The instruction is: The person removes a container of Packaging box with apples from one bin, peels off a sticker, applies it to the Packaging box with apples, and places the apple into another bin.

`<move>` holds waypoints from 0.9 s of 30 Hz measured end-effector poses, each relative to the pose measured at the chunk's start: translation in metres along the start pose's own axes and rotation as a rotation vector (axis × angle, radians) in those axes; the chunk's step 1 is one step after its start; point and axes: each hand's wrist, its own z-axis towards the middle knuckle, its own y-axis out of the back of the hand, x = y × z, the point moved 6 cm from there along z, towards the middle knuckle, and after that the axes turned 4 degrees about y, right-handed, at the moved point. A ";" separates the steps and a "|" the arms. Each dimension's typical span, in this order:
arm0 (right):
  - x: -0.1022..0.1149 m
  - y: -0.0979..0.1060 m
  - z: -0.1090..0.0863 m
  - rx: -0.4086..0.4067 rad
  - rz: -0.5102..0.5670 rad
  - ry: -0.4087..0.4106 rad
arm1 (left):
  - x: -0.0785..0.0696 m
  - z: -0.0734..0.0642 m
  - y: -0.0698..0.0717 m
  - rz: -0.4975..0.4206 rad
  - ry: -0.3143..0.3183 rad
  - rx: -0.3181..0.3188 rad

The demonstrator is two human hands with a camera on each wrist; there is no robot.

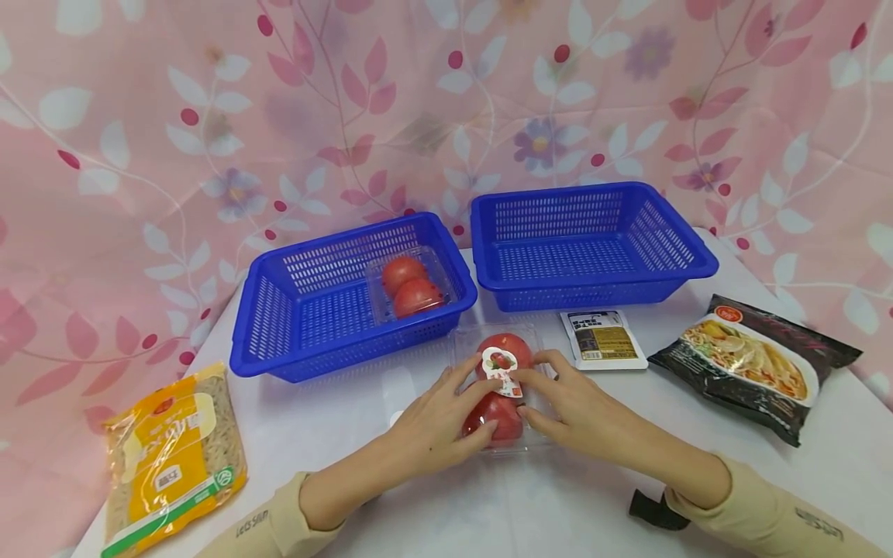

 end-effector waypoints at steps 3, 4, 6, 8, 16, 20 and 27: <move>0.000 0.002 -0.001 -0.008 0.001 -0.009 | -0.002 0.001 0.001 -0.008 -0.009 -0.013; 0.001 0.003 -0.001 -0.011 -0.006 -0.012 | -0.002 0.002 0.002 -0.010 -0.011 -0.017; 0.001 0.006 -0.001 -0.022 -0.024 -0.012 | -0.003 0.003 0.003 -0.013 -0.014 -0.024; 0.002 0.008 -0.001 -0.031 -0.041 -0.011 | -0.005 0.004 0.003 -0.013 -0.019 -0.028; 0.004 0.019 -0.003 -0.058 -0.069 -0.043 | -0.012 0.008 0.011 -0.021 -0.046 -0.081; 0.006 0.028 -0.004 -0.087 -0.062 -0.046 | -0.018 0.010 0.019 -0.042 -0.082 -0.153; 0.011 0.048 -0.004 -0.180 -0.078 -0.002 | -0.024 0.016 0.035 -0.069 -0.118 -0.230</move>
